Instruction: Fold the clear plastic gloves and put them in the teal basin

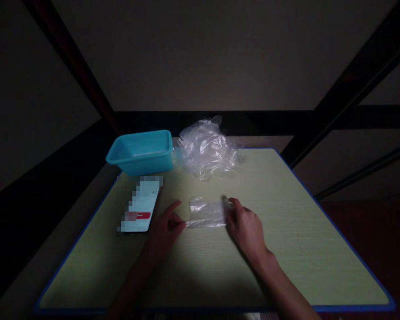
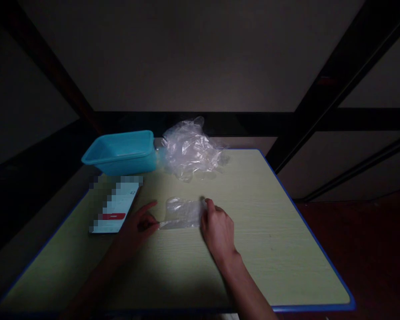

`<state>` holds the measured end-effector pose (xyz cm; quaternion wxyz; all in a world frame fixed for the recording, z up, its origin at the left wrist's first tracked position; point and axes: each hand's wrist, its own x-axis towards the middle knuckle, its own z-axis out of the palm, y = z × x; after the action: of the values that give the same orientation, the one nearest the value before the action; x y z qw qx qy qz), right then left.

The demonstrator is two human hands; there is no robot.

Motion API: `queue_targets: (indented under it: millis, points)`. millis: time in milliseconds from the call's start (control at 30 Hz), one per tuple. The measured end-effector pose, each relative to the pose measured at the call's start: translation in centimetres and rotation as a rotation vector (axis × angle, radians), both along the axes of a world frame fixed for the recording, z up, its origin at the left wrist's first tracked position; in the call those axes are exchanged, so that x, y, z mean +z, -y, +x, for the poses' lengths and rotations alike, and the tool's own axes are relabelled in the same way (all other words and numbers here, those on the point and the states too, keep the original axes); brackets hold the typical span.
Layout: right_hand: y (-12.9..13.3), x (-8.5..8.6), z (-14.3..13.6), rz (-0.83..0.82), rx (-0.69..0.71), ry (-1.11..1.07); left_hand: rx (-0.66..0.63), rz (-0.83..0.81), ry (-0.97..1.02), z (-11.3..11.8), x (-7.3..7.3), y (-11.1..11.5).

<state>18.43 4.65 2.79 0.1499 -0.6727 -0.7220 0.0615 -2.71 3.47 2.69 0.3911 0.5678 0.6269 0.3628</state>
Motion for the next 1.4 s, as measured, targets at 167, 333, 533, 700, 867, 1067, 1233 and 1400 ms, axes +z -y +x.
queue_targets:
  millis: [167,333,533,700,867,1067,1233,1400]
  points:
    - [0.0,-0.1,-0.1,0.003,0.006,0.074,-0.002,-0.032,-0.067,0.1,0.2,-0.2]
    - [0.3,0.1,-0.1,-0.014,0.000,0.079,0.000,-0.033,-0.099,0.3,0.3,-0.4]
    - [0.1,0.0,0.8,0.005,0.011,-0.039,-0.028,0.005,-0.089,-0.2,-0.4,-0.4]
    - [0.0,0.7,2.4,0.135,0.094,-0.253,-0.049,0.038,-0.080,-0.9,-0.2,-0.3]
    - [0.6,0.9,1.7,0.175,0.395,-0.089,-0.059,0.335,-0.224,0.5,0.0,-0.4]
    - [0.8,-0.9,0.7,0.073,0.446,0.184,-0.298,0.637,-0.502,4.4,-0.4,0.8]
    - [0.9,-1.8,1.0,0.066,0.434,0.259,-0.452,0.681,-0.797,7.0,-0.5,1.0]
    - [0.9,-1.7,0.9,0.043,0.413,0.274,-0.509,0.678,-1.004,7.7,-1.5,0.0]
